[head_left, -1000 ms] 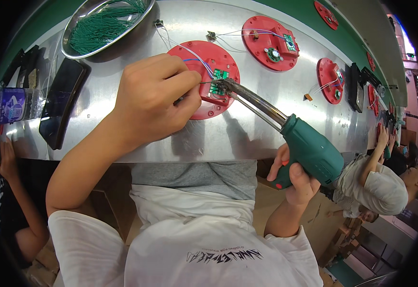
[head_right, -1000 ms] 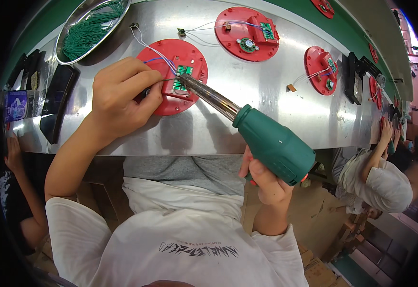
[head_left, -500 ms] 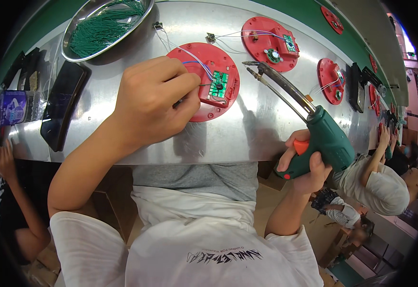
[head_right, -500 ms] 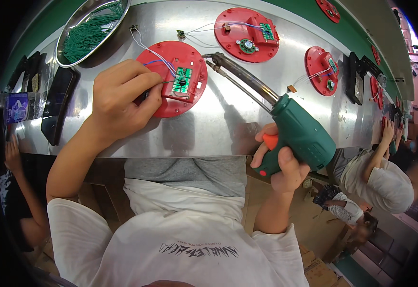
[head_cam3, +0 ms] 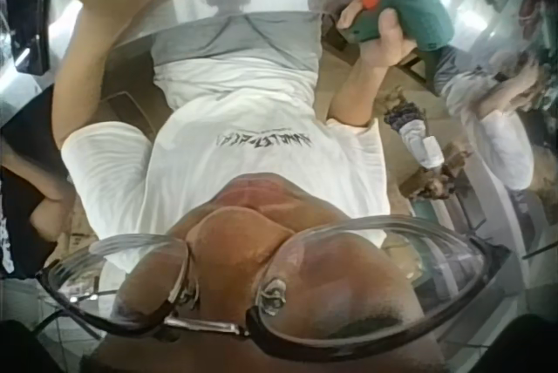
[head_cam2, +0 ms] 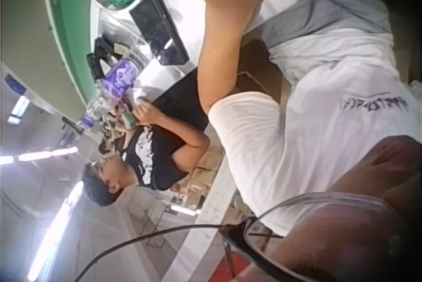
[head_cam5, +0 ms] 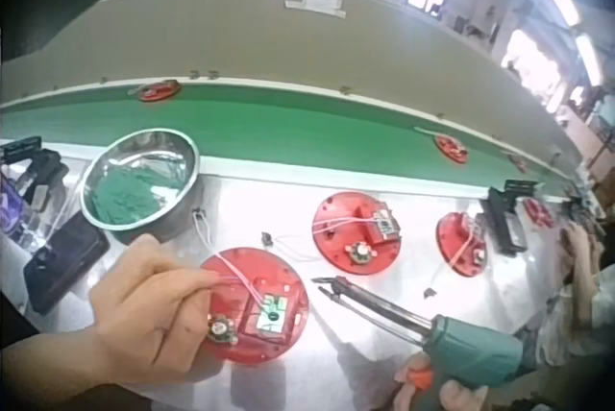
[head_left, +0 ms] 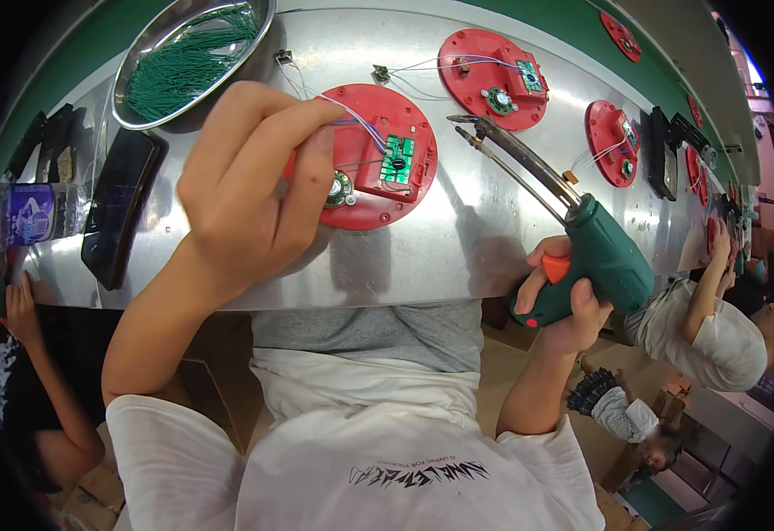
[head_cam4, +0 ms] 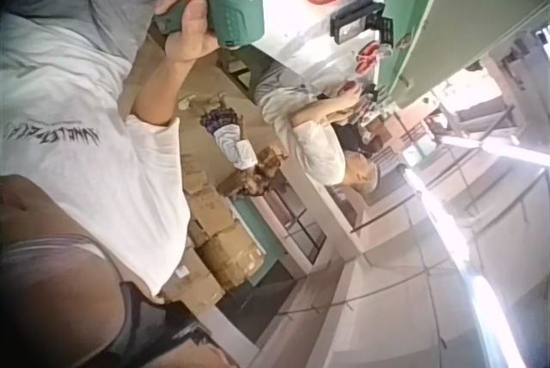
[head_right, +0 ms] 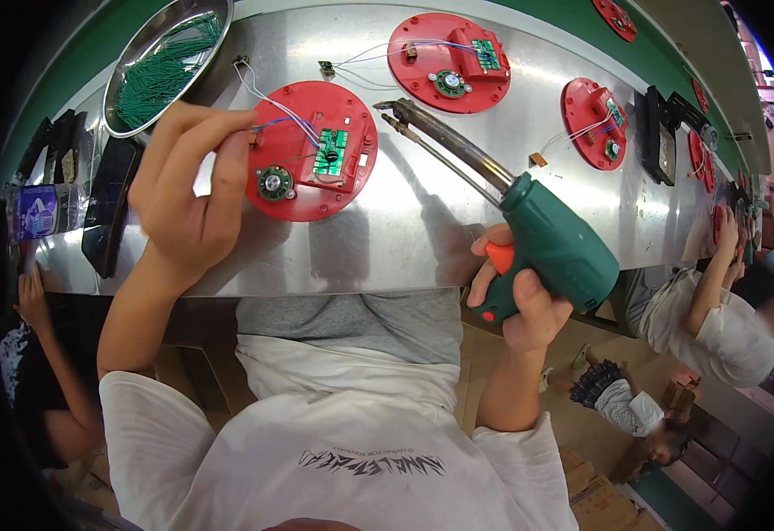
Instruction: The person assembles electronic components by taking wires from a metal bowl, soldering them onto circuit boards on circular plastic bases using a soldering tool, and placing the finished units onto a conveyor belt.
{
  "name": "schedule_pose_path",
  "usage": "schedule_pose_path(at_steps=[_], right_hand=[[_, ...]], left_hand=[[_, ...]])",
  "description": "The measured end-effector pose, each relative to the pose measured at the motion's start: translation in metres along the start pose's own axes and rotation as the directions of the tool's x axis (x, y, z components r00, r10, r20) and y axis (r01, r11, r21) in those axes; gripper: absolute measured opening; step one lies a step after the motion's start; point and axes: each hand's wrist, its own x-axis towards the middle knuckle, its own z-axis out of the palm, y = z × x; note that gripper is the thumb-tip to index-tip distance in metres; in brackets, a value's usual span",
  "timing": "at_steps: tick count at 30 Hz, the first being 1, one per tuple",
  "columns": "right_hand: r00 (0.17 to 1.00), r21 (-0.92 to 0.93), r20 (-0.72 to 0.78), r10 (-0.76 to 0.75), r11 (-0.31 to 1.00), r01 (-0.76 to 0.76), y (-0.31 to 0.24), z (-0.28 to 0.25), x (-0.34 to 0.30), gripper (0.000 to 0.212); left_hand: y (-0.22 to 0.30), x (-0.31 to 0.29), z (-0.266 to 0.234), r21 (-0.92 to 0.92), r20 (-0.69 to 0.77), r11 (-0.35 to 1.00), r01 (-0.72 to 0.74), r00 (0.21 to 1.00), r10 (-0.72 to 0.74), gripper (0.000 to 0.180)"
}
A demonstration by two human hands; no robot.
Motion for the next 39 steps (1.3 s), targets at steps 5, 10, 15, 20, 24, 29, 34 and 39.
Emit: schedule_pose_path(at_steps=[5, 10, 15, 20, 24, 29, 34, 39], right_hand=[[0.995, -0.094, 0.101, 0.006, 0.996, 0.003, -0.009, 0.006, -0.013, 0.061], [0.991, -0.118, 0.131, 0.041, 0.993, -0.025, -0.017, 0.013, -0.02, 0.058], [0.989, -0.144, 0.136, 0.06, 0.989, -0.041, -0.022, 0.018, -0.019, 0.052], [0.98, -0.158, 0.178, 0.085, 0.986, -0.057, -0.022, 0.014, -0.018, 0.049], [0.977, -0.116, 0.14, 0.163, 0.982, -0.148, -0.027, 0.014, -0.013, 0.052], [0.996, -0.095, 0.083, 0.041, 0.995, -0.033, -0.024, 0.015, -0.007, 0.056], [0.996, -0.107, 0.082, -0.029, 0.994, 0.038, -0.023, 0.002, -0.001, 0.05], [1.0, -0.077, 0.017, -0.015, 0.997, 0.016, -0.022, -0.004, 0.005, 0.051]], left_hand=[[0.007, -0.008, 0.002, -0.012, 0.079, 0.992, -0.127, 0.989, 0.127, 0.019], [0.005, -0.014, 0.01, -0.025, 0.172, 0.998, -0.065, 0.983, 0.068, 0.02], [0.004, -0.015, 0.012, -0.016, 0.146, 0.998, -0.058, 0.987, 0.06, 0.019], [0.003, -0.015, 0.011, -0.009, 0.142, 0.998, -0.056, 0.988, 0.056, 0.019], [0.003, -0.016, 0.011, -0.007, 0.148, 0.999, -0.05, 0.988, 0.05, 0.019], [0.002, -0.017, 0.013, -0.01, 0.163, 1.0, -0.023, 0.986, 0.024, 0.018], [-0.002, -0.019, 0.015, -0.003, 0.137, 0.996, -0.085, 0.987, 0.084, 0.014], [0.002, -0.017, 0.012, 0.002, 0.156, 0.998, -0.056, 0.986, 0.055, 0.016]])
